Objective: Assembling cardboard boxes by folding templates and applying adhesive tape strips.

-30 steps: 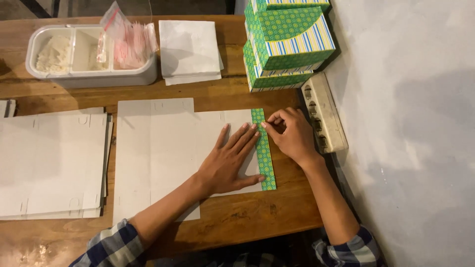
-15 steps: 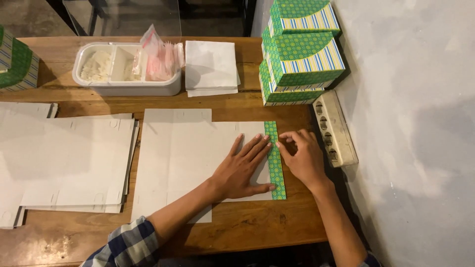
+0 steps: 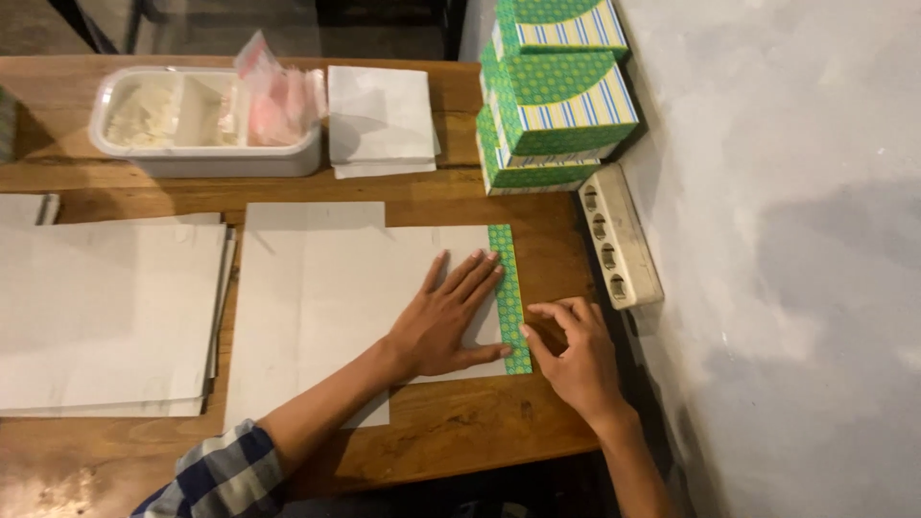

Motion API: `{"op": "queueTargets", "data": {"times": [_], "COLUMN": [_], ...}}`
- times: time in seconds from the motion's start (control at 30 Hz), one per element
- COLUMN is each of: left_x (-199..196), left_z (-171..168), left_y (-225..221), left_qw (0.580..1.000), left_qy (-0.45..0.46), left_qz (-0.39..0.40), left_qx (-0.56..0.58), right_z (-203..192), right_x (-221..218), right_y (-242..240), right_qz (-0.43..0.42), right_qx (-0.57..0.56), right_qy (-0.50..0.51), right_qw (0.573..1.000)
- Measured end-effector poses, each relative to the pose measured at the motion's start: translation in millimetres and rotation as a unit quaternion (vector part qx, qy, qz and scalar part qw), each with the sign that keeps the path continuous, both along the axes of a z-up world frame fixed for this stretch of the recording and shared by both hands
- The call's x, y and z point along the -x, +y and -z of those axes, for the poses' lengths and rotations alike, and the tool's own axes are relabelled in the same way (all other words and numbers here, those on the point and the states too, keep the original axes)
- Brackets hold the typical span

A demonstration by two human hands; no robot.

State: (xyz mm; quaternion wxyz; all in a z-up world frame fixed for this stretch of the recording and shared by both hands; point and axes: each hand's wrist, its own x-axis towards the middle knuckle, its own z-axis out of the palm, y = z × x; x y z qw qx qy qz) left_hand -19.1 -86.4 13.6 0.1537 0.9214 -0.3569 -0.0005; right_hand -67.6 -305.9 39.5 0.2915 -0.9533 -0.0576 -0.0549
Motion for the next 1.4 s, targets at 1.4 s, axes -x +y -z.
{"op": "queueTargets", "data": {"times": [1.4], "left_x": [-1.8], "left_z": [1.7], "left_y": [-0.3], "left_qw": [1.000], "left_qy": [0.014], "left_qz": [-0.007], "left_qx": [0.008], "right_z": [10.6], "right_x": [-116.8], "right_y": [6.3], "right_qz": [-0.020], "right_qx": [0.015], "right_qy": [0.000], "right_qw": [1.000]}}
